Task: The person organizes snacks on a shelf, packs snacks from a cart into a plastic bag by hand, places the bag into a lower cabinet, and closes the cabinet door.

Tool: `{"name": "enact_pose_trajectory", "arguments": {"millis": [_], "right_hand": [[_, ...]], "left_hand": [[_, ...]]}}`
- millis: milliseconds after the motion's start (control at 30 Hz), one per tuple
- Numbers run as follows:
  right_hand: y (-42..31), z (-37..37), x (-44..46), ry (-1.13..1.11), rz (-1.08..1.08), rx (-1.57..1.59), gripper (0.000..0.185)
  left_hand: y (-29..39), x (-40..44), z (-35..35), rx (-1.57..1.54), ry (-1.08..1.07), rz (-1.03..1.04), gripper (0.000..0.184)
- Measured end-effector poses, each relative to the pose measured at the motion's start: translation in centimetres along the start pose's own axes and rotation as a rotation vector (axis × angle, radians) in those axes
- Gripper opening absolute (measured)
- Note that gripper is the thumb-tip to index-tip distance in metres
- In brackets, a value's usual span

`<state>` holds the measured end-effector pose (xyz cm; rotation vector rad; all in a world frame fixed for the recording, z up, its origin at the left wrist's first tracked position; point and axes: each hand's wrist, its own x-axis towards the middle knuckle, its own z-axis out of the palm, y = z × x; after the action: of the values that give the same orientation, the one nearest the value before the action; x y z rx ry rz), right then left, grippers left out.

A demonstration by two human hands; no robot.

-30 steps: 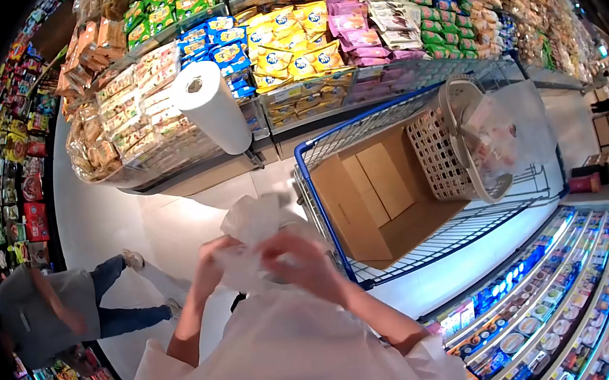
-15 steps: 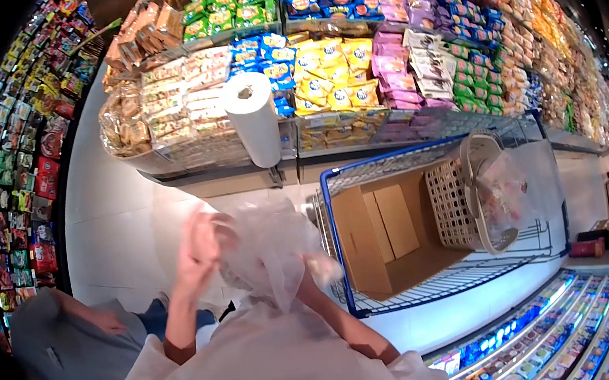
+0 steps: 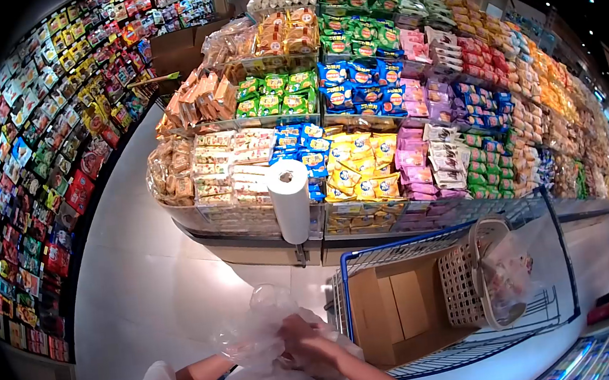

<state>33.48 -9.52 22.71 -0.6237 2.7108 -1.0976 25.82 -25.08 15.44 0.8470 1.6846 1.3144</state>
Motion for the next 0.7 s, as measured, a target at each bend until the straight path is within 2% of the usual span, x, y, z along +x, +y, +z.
{"name": "enact_pose_trajectory", "arguments": {"millis": [167,267,367,433,467,500,533,567,600,633,667,700], "right_hand": [[-0.9,-2.5,2.0,-0.039,-0.147,-0.075,0.035],[-2.1,-3.2,4.2,0.105,-0.199,-0.148,0.045],[-2.6,-4.0,5.6,0.416,-0.129,-0.019,0.039],[-3.2,-4.0,5.6,0.541,0.013,0.246,0.033],[-3.6,-3.6,5.7,0.697,0.052,0.314,0.028],[-4.2,-3.9,6.4,0.855,-0.092,0.088,0.018],[-4.8,-4.7,7.2,0.881,-0.05,0.147,0.015],[-5.4,-5.1,7.7,0.91,-0.005,0.207,0.011],[-6.1,-4.8,8.0,1.073,0.059,0.715,0.01],[-6.3,-4.5,8.3,1.22,0.121,1.226,0.008],[-5.7,-4.8,8.4,1.386,0.107,1.117,0.008],[-4.8,-5.1,8.2,1.546,0.096,0.992,0.007]], "left_hand": [[-0.9,1.9,0.1,-0.028,-0.042,0.012,0.067],[-2.3,2.6,-0.2,-0.069,-0.072,-0.003,0.061],[-3.6,3.1,-2.1,-0.115,-0.095,-0.028,0.056],[-4.3,3.2,-4.2,-0.169,-0.122,-0.048,0.052],[-4.6,3.3,-5.3,-0.186,-0.128,-0.048,0.051],[-4.3,3.3,-6.4,-0.175,-0.109,-0.038,0.049],[-3.1,3.5,-7.7,-0.127,-0.071,-0.027,0.047],[-1.8,3.2,-8.9,0.031,0.017,0.007,0.034],[0.2,2.9,-10.2,0.192,0.11,0.027,0.023],[-4.0,3.2,-10.9,0.334,0.188,0.091,0.023],[-8.7,3.7,-11.7,0.474,0.264,0.161,0.022],[-10.6,3.5,-12.4,0.455,0.234,0.144,0.022]]}}
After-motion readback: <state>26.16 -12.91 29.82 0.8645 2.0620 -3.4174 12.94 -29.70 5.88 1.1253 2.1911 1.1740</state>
